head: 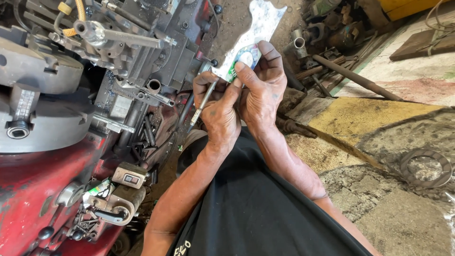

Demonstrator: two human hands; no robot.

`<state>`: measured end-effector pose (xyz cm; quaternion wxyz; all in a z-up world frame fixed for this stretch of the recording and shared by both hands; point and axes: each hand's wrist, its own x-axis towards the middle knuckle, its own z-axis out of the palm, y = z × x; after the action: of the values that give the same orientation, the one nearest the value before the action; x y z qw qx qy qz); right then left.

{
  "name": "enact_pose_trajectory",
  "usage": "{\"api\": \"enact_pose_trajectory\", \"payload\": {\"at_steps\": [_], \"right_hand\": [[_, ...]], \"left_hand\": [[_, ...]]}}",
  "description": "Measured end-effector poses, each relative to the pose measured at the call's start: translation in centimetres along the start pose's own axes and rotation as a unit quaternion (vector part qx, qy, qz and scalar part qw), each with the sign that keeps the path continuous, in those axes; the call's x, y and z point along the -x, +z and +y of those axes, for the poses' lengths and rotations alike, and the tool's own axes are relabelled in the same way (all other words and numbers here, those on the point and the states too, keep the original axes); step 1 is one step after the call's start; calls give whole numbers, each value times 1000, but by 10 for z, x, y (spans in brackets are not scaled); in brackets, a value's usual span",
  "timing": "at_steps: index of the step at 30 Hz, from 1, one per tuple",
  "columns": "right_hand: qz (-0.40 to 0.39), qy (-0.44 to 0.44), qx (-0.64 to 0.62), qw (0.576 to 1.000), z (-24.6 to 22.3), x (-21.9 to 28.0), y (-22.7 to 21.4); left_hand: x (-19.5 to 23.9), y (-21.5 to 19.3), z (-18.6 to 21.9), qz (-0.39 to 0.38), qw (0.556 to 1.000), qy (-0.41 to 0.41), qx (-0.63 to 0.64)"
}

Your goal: Marking a gasket or template with a scribe and then performing maintenance or assembly on a metal lathe using a mallet and manual adjustments.

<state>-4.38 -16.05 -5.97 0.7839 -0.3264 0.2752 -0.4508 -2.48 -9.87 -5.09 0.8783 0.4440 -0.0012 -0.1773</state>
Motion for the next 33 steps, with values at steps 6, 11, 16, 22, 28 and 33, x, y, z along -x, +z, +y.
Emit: {"api": "enact_pose_trajectory", "payload": {"at_steps": [6, 11, 16, 22, 28, 33], "right_hand": [[-41, -16, 59, 997, -14, -12, -20], [-116, 9, 179, 977, -39, -4, -17], [-174, 16, 218, 960, -36, 1, -28], [-204, 6, 226, 952, -36, 5, -24], [-210, -25, 199, 957, -28, 10, -27], [-174, -29, 123, 977, -30, 18, -6]], "left_hand": [[-13, -44, 14, -101, 990, 92, -21], [-35, -20, 55, -149, 971, 30, -186], [-40, -18, 46, -141, 962, -62, -226], [-37, -26, 35, -129, 957, -20, -260], [-29, -31, 26, -91, 969, 8, -231], [-32, -33, 23, -81, 984, 26, -155]]}}
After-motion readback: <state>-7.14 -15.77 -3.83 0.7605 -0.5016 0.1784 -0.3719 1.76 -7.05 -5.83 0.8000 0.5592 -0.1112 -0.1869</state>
